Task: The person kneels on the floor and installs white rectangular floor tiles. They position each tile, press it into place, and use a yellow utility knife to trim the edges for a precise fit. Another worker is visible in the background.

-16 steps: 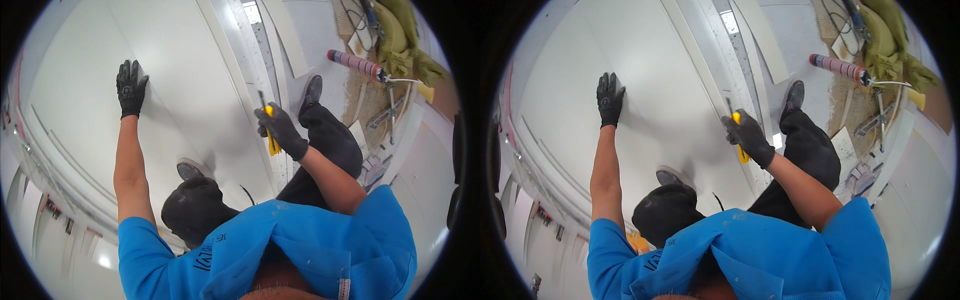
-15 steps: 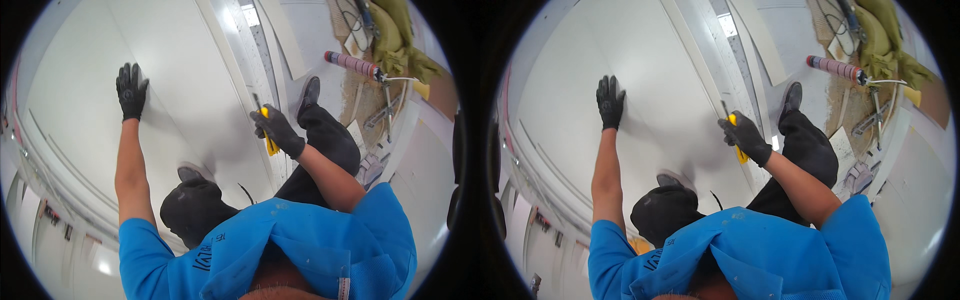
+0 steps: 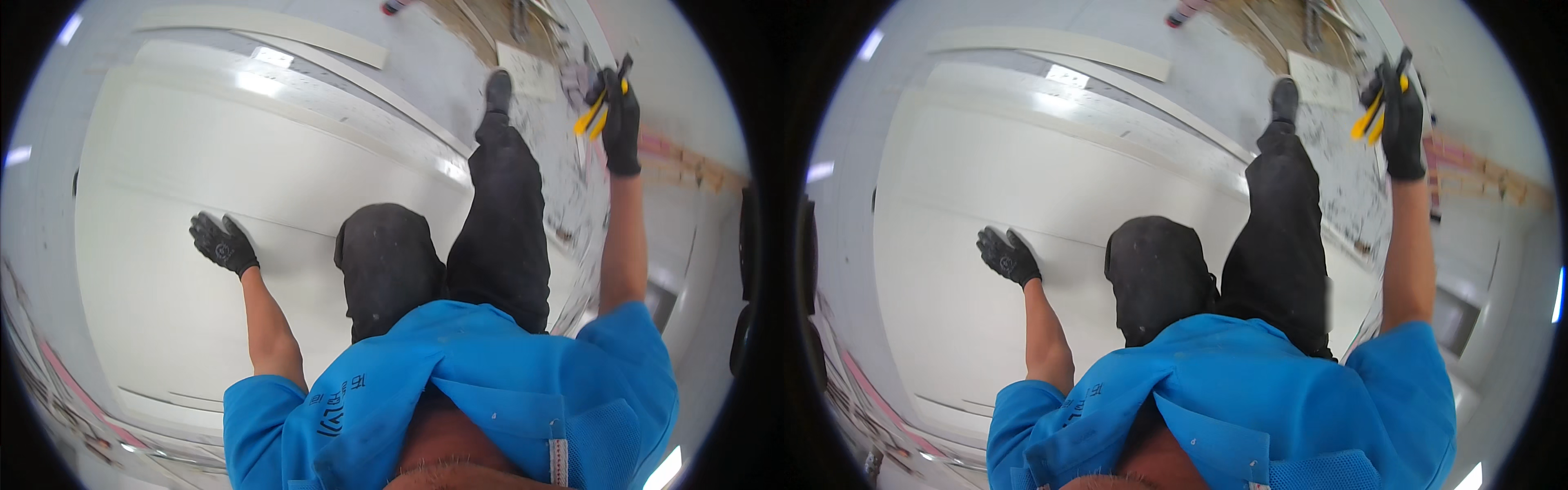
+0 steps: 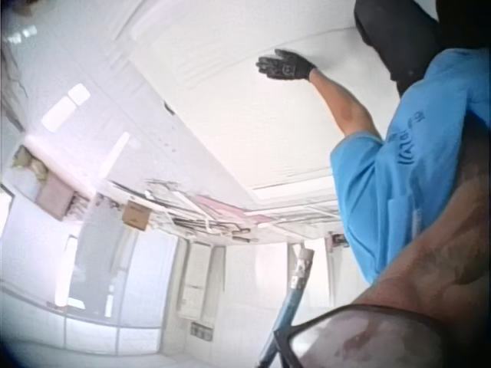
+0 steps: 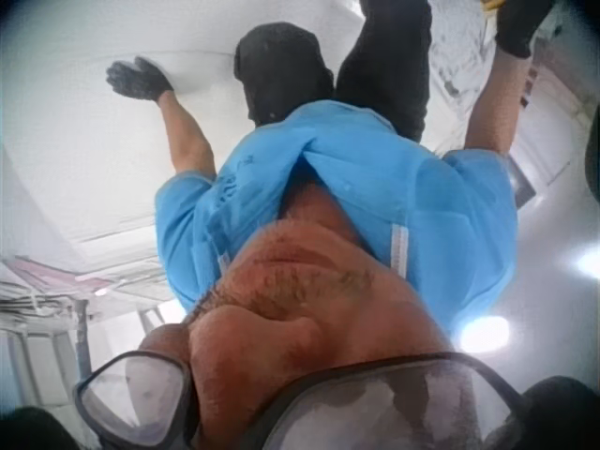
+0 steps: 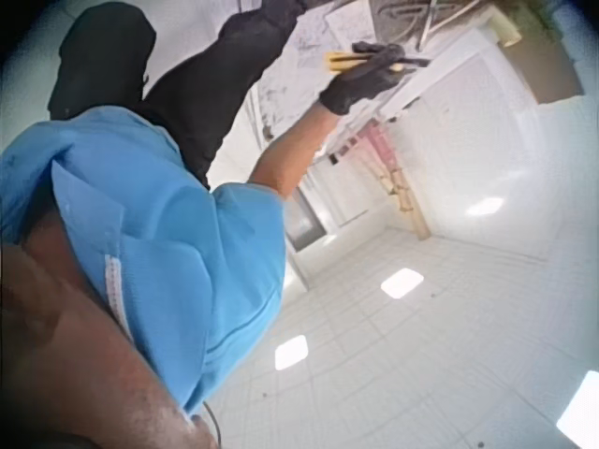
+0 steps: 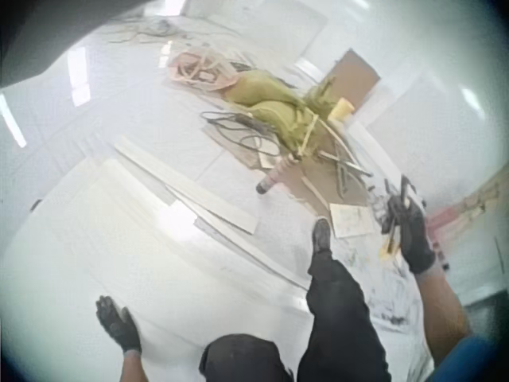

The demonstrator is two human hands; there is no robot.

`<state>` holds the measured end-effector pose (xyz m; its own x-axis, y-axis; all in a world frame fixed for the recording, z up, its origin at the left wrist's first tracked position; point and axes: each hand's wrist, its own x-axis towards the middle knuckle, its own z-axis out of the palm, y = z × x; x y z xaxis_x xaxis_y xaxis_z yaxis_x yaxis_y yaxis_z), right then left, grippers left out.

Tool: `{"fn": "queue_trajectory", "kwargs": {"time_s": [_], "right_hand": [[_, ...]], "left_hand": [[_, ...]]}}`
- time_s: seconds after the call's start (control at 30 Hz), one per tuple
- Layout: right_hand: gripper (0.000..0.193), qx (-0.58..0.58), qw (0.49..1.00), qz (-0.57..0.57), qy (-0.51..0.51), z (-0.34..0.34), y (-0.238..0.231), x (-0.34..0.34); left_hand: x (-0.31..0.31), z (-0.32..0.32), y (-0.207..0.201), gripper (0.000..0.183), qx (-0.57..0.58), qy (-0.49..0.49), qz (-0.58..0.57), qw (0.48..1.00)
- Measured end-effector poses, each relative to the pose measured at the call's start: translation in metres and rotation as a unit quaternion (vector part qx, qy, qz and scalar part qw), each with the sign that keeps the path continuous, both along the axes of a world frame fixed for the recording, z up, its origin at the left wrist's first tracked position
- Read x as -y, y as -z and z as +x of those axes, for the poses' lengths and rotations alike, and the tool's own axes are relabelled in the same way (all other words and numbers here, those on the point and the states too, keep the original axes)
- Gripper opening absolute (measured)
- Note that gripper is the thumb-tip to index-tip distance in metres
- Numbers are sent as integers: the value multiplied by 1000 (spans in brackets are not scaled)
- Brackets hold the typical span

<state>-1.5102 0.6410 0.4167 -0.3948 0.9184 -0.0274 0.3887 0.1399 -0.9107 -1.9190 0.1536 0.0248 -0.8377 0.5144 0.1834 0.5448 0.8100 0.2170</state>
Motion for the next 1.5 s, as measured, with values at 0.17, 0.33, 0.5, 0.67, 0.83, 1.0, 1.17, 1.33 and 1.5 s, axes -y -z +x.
{"fn": "queue_trajectory", "kwargs": {"time_s": [0.17,0.33,0.5,0.67,0.83,1.0,1.17,1.33,1.5], "right_hand": [[46,-52,991,94,77,115,-42,-116],[19,39,986,-19,160,171,27,-93],[22,128,905,-181,362,342,170,162],[24,86,755,-285,584,469,287,383],[26,32,658,-286,696,452,331,424],[29,36,639,-287,713,462,329,400],[31,-41,667,-272,692,461,328,381],[53,139,566,-282,762,499,371,425],[70,223,542,-294,755,518,379,435]], "left_hand": [[-3,18,23,59,-37,47,-44,997],[15,-8,34,57,-118,86,-51,988],[36,-56,44,56,-181,113,-84,973],[-25,-26,-31,59,178,32,-314,932],[12,20,-66,65,126,-13,-234,964],[99,47,-108,72,116,-62,-296,946],[84,50,-120,79,99,-32,-321,941],[-46,66,-95,88,59,134,-296,944],[-188,137,-70,96,110,437,-155,879]]}}
